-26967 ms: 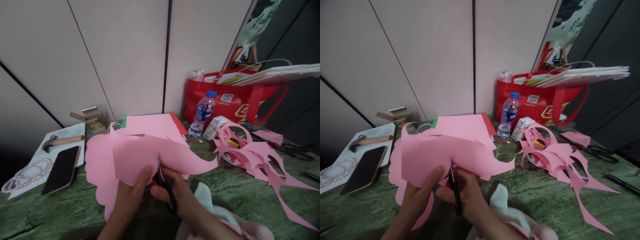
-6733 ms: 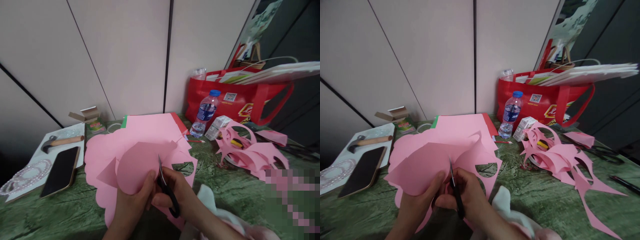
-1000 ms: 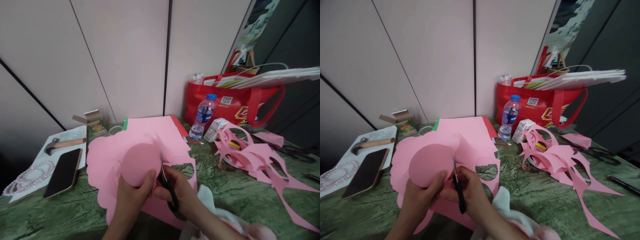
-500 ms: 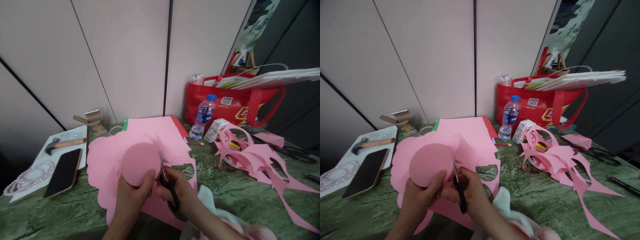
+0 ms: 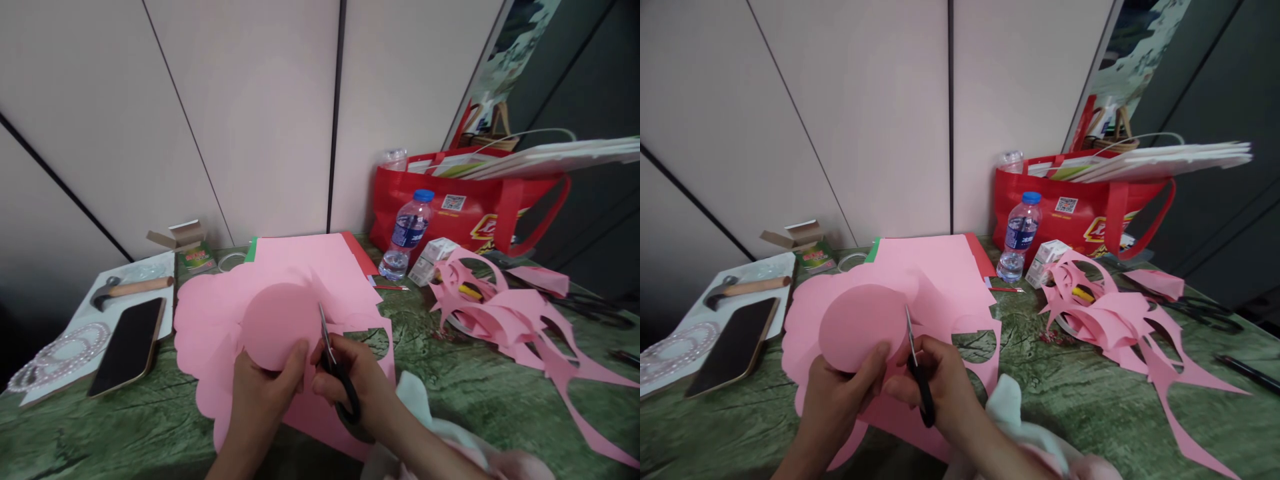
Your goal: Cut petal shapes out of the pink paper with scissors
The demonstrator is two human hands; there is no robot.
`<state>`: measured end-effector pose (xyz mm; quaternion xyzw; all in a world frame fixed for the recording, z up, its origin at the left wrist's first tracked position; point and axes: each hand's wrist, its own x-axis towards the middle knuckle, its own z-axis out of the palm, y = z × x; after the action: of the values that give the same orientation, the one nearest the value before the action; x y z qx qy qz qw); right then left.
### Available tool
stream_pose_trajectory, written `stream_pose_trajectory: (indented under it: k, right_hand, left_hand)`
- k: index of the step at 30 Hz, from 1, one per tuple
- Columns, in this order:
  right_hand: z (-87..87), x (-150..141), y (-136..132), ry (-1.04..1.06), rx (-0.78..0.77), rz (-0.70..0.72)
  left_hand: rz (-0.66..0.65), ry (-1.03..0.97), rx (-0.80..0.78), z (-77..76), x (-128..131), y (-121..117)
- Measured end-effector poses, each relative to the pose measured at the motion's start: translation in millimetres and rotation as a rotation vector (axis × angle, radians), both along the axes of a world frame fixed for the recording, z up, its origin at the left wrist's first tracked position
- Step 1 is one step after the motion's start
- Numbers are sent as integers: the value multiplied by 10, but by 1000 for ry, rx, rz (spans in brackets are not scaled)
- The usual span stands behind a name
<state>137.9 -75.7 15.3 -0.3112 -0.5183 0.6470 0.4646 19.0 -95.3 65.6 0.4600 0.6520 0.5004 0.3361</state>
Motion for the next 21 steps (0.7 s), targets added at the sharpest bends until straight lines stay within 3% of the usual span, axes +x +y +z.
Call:
stream_pose_trajectory:
  k: [21]
  right_hand:
    - [-1, -18, -12, 34, -63, 2]
  left_hand:
    - [-13, 37, 54, 2, -16, 1]
